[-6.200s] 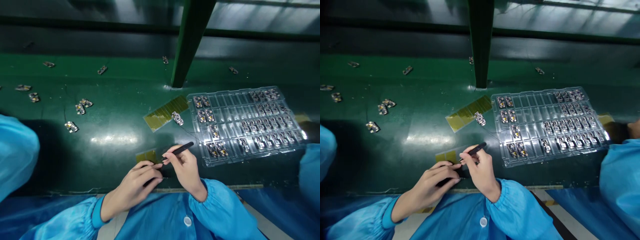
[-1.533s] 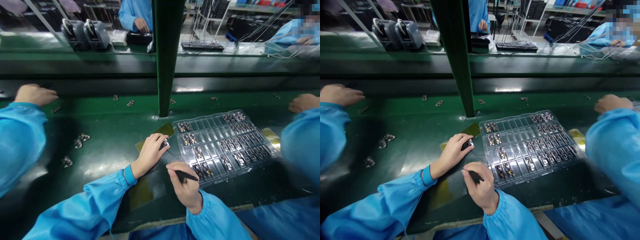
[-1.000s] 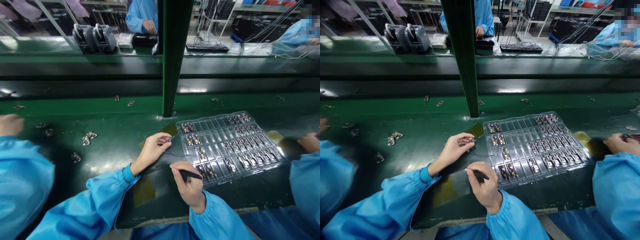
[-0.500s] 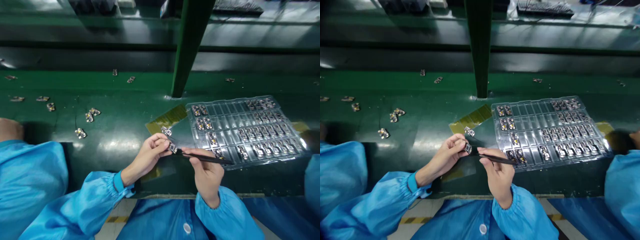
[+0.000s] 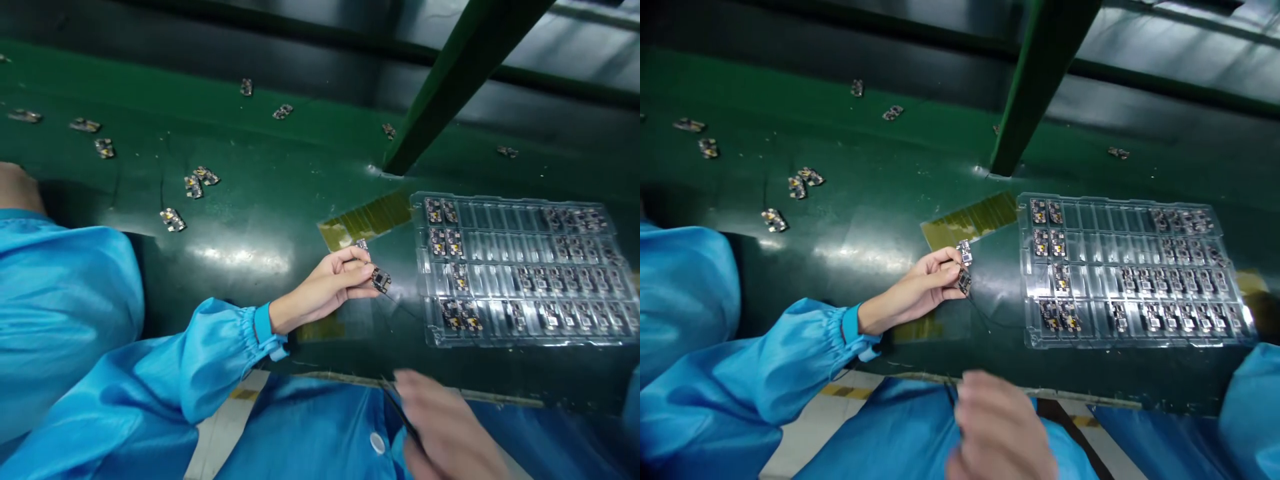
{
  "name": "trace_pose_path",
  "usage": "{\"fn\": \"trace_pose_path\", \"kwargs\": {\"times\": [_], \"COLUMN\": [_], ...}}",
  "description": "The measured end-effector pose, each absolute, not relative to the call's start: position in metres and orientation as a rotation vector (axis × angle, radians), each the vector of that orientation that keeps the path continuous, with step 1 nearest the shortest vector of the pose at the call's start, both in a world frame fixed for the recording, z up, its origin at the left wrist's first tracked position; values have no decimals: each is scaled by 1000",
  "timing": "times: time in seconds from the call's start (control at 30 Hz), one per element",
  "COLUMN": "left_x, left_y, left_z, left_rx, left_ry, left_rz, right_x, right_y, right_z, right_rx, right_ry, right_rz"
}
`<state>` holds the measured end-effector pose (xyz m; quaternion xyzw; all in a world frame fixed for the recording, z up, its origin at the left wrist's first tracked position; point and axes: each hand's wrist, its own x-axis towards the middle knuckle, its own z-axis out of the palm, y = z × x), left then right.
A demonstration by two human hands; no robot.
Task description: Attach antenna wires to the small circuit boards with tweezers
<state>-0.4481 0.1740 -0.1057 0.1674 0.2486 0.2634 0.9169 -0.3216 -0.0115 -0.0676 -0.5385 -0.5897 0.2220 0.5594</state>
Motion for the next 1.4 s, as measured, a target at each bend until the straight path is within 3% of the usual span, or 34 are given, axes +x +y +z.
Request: {"fn": "trace_pose_path", "kwargs": {"times": [0.13, 0.3, 1.4], "left_x": [-447, -445, -445], "left_y": [172, 170, 167], "left_z": [-107, -104, -109], "left_rx": [380, 405, 591], "left_ry": [507, 491, 534], "left_rz": [528, 524, 543], "right_x": [-332, -331, -333], "right_y": [43, 52, 53], "right_z": [-89, -103, -95], "right_rx": [-1502, -1604, -1631], "right_ry": [-1225, -1150, -1068], "right_rz": [856, 1000, 999]}}
